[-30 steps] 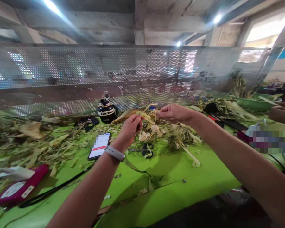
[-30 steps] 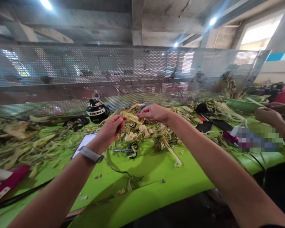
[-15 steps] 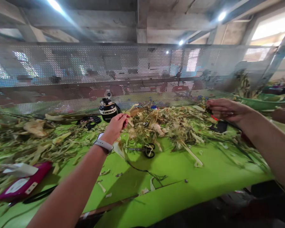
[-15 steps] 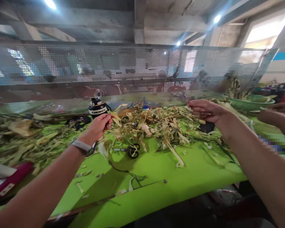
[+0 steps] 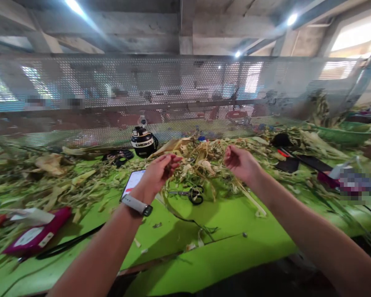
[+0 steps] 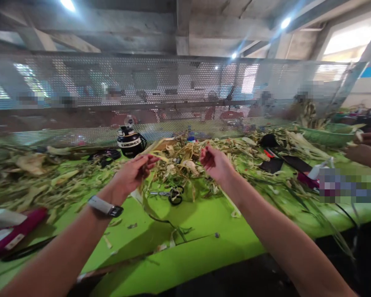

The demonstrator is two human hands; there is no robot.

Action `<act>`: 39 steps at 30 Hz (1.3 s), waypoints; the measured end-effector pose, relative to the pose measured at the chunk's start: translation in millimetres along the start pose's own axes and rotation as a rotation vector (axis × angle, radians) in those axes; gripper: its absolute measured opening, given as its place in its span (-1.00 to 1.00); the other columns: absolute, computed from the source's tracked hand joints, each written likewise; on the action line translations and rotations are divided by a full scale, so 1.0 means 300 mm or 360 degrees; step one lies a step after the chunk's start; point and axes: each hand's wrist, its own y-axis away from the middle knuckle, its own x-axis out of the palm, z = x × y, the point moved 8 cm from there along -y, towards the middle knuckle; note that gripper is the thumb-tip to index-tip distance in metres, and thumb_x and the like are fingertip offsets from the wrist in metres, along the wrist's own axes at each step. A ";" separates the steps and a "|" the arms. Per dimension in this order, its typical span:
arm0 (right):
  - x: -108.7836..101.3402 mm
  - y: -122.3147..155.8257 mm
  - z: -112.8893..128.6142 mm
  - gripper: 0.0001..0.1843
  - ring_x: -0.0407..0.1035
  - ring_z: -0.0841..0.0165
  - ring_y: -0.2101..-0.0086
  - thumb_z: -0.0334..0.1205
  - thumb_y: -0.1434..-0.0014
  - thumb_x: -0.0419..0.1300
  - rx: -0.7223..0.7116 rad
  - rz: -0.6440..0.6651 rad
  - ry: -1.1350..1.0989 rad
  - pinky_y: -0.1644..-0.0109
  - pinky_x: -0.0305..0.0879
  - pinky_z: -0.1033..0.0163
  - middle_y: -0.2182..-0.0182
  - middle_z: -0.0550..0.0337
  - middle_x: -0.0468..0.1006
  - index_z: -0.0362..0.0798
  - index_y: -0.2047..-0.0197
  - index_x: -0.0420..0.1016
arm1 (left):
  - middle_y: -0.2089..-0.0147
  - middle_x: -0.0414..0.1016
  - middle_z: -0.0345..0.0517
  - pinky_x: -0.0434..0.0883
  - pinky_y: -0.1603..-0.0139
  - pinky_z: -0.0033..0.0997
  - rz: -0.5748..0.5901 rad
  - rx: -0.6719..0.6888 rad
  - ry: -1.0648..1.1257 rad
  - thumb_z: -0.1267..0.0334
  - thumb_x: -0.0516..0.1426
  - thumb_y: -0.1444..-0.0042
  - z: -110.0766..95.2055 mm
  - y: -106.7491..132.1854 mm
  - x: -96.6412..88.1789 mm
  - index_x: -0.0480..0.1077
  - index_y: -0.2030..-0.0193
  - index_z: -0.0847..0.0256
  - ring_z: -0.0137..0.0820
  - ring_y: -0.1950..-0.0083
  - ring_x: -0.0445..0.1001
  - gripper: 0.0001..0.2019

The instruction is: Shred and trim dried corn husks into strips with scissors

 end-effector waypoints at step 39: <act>0.142 0.045 -0.226 -0.69 0.27 0.54 0.70 0.00 -0.06 0.20 0.0074 0.0871 0.1705 0.61 0.23 0.41 0.61 0.31 0.46 -0.09 0.27 0.41 | 0.57 0.32 -0.23 -0.02 0.73 -0.73 0.0572 -0.0341 -0.0533 0.27 0.24 0.04 0.111 0.019 0.033 0.48 0.37 0.32 -0.70 0.65 0.13 -0.86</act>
